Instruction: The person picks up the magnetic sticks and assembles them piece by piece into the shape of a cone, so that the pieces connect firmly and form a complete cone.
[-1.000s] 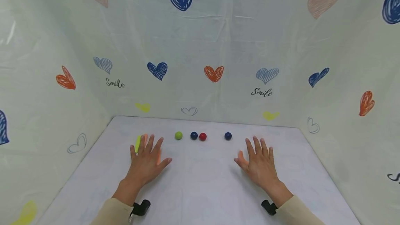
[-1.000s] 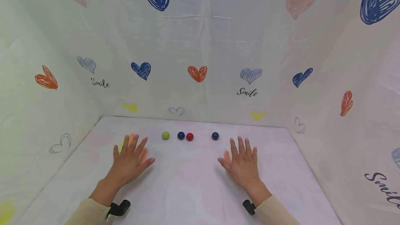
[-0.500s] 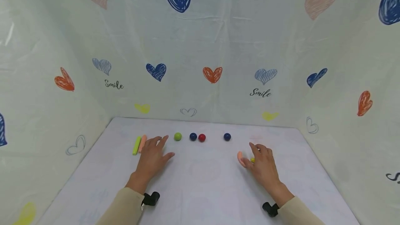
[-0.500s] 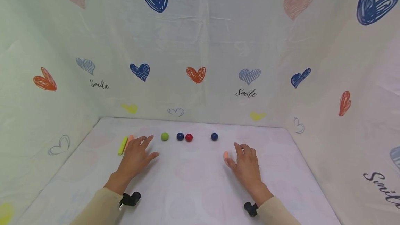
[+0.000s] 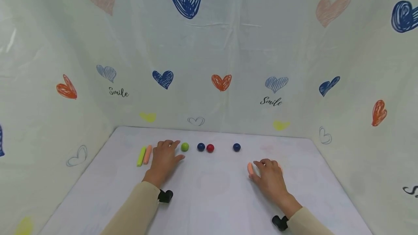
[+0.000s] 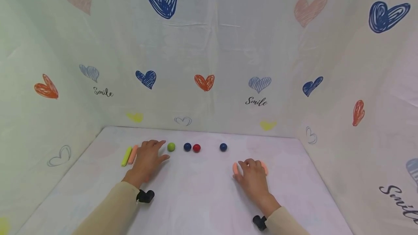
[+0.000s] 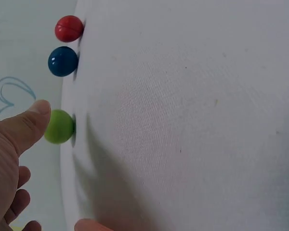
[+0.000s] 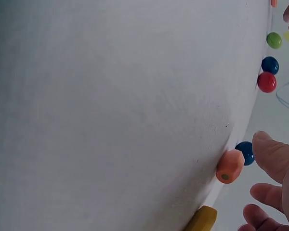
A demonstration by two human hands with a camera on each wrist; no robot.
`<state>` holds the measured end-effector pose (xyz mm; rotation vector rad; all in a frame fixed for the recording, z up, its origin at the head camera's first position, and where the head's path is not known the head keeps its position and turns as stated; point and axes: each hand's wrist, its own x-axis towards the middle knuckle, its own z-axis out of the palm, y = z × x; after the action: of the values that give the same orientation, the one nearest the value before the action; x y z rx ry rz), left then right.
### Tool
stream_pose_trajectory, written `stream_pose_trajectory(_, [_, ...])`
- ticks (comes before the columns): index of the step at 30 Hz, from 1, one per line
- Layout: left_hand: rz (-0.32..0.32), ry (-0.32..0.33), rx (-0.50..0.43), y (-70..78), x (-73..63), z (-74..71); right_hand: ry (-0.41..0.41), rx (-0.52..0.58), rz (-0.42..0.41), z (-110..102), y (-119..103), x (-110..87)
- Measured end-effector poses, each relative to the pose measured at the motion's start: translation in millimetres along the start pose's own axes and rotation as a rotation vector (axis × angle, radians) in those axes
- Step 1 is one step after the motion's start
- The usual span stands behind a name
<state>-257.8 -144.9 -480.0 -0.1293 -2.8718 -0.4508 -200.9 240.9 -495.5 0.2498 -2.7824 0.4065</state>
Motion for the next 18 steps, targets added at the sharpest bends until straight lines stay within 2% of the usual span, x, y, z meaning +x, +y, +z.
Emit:
stream_pose_trajectory(4, [-0.002, -0.016, -0.022, -2.3, 11.7, 10.8, 0.001, -0.017, -0.023, 3.5, 0.4, 2.0])
stream_pose_trajectory(8, [-0.050, -0.075, -0.093, -4.6, 19.6, 19.4, -0.011, -0.031, -0.037, 6.3, 1.0, 2.6])
stream_pose_trajectory(12, [-0.090, -0.116, -0.152, -6.7, 26.8, 22.7, -0.031, -0.033, -0.023, 6.9, 1.7, 2.9])
stream_pose_trajectory(18, [-0.102, -0.135, -0.170, -5.9, 39.1, 24.1, -0.063, -0.032, 0.004, 5.4, 4.8, 3.8])
